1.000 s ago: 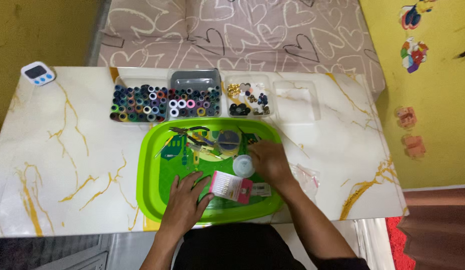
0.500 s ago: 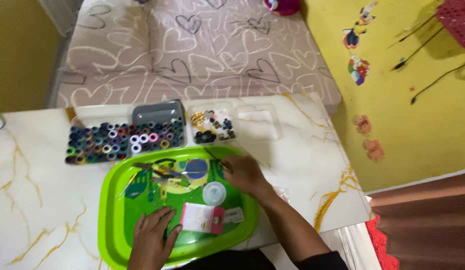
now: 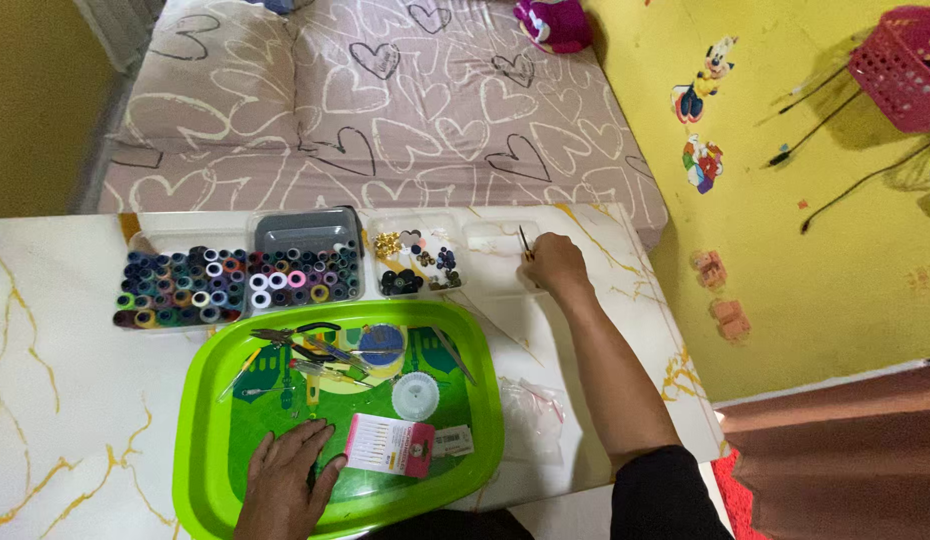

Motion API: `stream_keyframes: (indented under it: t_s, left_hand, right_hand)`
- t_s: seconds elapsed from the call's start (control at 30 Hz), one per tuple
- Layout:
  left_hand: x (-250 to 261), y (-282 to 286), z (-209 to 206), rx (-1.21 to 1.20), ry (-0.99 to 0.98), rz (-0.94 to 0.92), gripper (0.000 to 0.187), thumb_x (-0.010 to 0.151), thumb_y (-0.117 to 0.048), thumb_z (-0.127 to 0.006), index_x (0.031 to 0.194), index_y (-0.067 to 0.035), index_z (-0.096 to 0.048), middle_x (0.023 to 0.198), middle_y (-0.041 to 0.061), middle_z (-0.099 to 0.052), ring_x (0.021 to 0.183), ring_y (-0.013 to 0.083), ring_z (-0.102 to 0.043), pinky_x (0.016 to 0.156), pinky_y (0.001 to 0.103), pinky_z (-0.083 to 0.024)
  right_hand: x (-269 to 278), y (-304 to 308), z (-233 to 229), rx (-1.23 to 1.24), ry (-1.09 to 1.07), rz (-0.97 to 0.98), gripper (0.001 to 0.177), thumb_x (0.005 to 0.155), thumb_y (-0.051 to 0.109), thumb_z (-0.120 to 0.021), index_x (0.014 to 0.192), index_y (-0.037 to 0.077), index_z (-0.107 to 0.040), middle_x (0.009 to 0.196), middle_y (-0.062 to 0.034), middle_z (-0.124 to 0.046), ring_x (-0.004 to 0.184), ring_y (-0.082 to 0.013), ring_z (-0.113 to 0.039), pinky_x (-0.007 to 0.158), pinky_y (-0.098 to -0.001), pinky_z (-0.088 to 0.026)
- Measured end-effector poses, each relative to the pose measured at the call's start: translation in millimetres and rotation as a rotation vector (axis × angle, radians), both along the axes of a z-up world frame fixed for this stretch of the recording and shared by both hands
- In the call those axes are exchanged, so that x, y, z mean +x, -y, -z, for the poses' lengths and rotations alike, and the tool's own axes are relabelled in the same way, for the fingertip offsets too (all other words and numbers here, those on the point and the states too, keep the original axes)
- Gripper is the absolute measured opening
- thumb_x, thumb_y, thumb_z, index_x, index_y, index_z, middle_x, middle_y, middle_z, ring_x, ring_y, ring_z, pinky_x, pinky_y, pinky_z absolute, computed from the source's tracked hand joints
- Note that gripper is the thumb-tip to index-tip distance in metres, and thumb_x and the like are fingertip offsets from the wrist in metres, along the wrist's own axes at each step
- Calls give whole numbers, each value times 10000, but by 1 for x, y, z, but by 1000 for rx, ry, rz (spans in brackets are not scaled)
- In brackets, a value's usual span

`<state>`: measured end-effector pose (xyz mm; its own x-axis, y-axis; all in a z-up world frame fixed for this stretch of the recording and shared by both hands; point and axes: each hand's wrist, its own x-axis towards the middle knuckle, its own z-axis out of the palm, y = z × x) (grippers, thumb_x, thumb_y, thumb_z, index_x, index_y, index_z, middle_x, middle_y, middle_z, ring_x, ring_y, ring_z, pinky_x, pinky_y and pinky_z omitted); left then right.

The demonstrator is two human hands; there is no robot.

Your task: The person organizes sewing supplies on a green tray by picking up spools of thread and star ornaments. They use pliers to handle small metal components and place items into containers on a table.

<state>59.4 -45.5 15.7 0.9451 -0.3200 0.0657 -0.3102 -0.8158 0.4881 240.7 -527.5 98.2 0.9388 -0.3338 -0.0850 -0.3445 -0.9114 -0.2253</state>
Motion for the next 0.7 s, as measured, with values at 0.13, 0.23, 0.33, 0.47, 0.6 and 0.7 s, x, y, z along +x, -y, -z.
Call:
stream_keyframes:
  t_s: [0.13,0.23,0.33,0.47,0.6,0.7]
  left_hand:
    - [-3,3,-10,-25,-11,-18,520,823,-390,-725,1293,-171,-686,1339,24,-631,1292,220,-553,1178,521,-270]
    - [-3,4,-16,-78,47,-5,505,821,-375,-726,1278,-161,-690,1320,30,-644,1273,230,-573,1171,520,-286]
    - [-5,4,-21,-98,43,-11,454,830,-359,-727,1222,-134,-688,1325,42,-646,1274,249,-572,1168,517,-292]
    - [-4,4,-25,-87,12,-8,496,825,-365,-732,1271,-153,-696,1324,44,-643,1275,251,-564,1162,520,-286]
    - [-4,4,-25,-74,3,-13,485,827,-366,-728,1266,-160,-700,1320,38,-646,1278,245,-561,1167,516,-286]
    - [-4,3,-24,-82,14,-11,484,826,-364,-728,1262,-157,-701,1316,39,-647,1277,246,-560,1167,514,-284]
  right_hand:
    - [14,-1,23,-165,41,-43,143,797,116,-706,878,13,-761,881,-245,-738,829,-402,-739,744,-481,-593]
    - [17,-5,32,-219,57,-26,143,838,121,-667,889,24,-757,904,-242,-749,847,-401,-746,739,-478,-595]
    - [13,-13,26,-273,-49,24,155,856,135,-657,929,56,-768,975,-195,-762,906,-352,-748,774,-464,-582]
    - [-2,-27,2,-382,67,59,201,780,266,-749,910,119,-795,1049,-142,-676,1000,-335,-660,778,-484,-535]
    - [-12,-24,-14,-187,155,140,337,743,403,-831,922,118,-800,1069,-169,-644,981,-347,-658,789,-491,-533]
    - [-11,-18,-10,-77,165,167,381,722,421,-869,893,91,-787,1055,-189,-652,919,-356,-681,767,-484,-546]
